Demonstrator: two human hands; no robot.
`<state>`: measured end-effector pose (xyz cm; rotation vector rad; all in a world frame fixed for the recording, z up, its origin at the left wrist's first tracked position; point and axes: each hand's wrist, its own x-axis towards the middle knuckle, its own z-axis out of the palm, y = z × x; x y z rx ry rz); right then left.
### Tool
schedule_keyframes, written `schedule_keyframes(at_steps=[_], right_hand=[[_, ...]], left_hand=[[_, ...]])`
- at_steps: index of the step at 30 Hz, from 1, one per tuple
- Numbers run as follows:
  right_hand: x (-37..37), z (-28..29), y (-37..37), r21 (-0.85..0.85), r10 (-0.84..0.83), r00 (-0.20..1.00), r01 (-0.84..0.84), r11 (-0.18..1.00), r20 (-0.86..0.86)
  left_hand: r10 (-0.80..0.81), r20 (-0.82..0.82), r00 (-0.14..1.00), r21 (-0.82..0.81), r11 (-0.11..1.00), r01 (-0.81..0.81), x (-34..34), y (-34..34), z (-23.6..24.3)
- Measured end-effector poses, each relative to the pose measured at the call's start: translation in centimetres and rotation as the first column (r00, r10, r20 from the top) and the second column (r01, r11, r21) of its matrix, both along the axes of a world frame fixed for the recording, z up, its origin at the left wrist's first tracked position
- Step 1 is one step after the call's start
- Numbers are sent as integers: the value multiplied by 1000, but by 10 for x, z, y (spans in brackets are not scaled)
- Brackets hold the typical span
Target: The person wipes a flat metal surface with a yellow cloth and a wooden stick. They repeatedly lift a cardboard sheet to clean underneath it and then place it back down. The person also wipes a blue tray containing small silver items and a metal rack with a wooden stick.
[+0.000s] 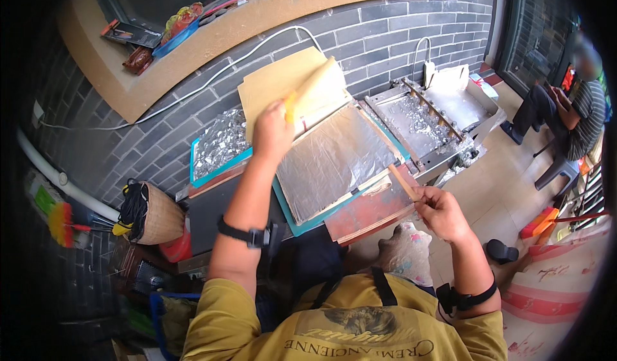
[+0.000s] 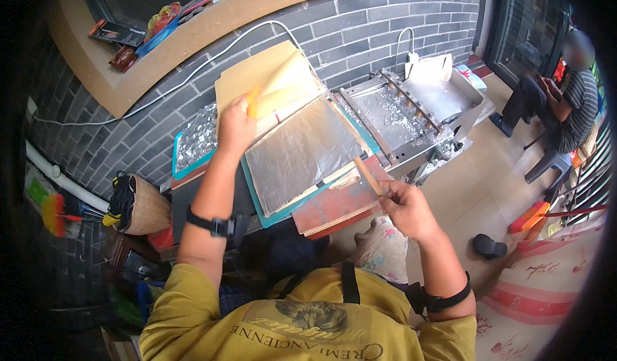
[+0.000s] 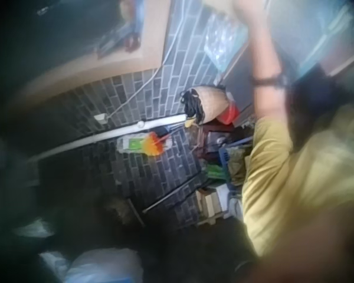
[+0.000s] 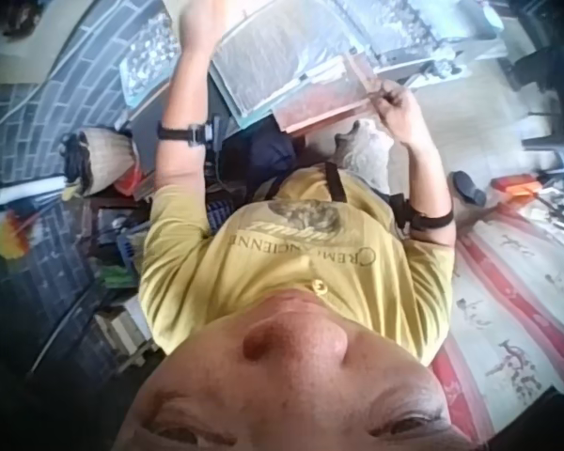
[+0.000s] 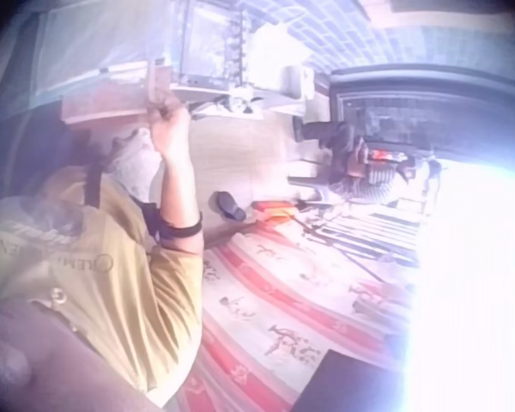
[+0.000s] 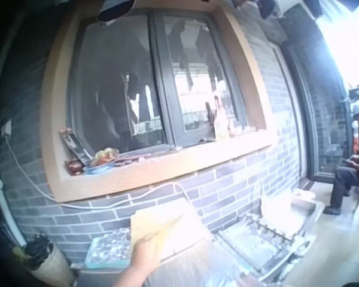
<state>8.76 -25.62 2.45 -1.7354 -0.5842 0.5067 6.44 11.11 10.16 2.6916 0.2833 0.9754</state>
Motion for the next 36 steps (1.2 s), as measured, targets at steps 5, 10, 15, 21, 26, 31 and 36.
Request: schedule_keyframes(at_steps=[5, 10, 15, 21, 26, 31, 36], right_hand=[[-4, 4, 0, -3, -30, 999, 30, 1000, -15], [-6, 1, 0, 17, -37, 999, 37, 999, -28], [-6, 1, -2, 19, -50, 998, 50, 999, -36], [-4, -4, -4, 23, -46, 998, 47, 999, -38], [-3, -5, -6, 30, -51, 997, 53, 998, -52], [-6, -2, -2, 64, -43, 996, 48, 997, -73], [-4, 0, -4, 22, -14, 997, 16, 1000, -70]], left_hand=[[-128, -15, 992, -81, 989, 126, -42, -50, -44], [-140, -146, 979, -83, 988, 129, -61, -86, -78], [-90, -346, 934, -112, 992, 54, -58, -108, -82], [-78, -334, 939, -40, 997, 68, -51, -113, -95], [-85, -329, 940, -45, 996, 74, -50, -113, -100], [-77, -350, 934, -45, 997, 65, -50, -113, -98], [-216, -131, 967, -130, 971, 199, -37, -112, -68]])
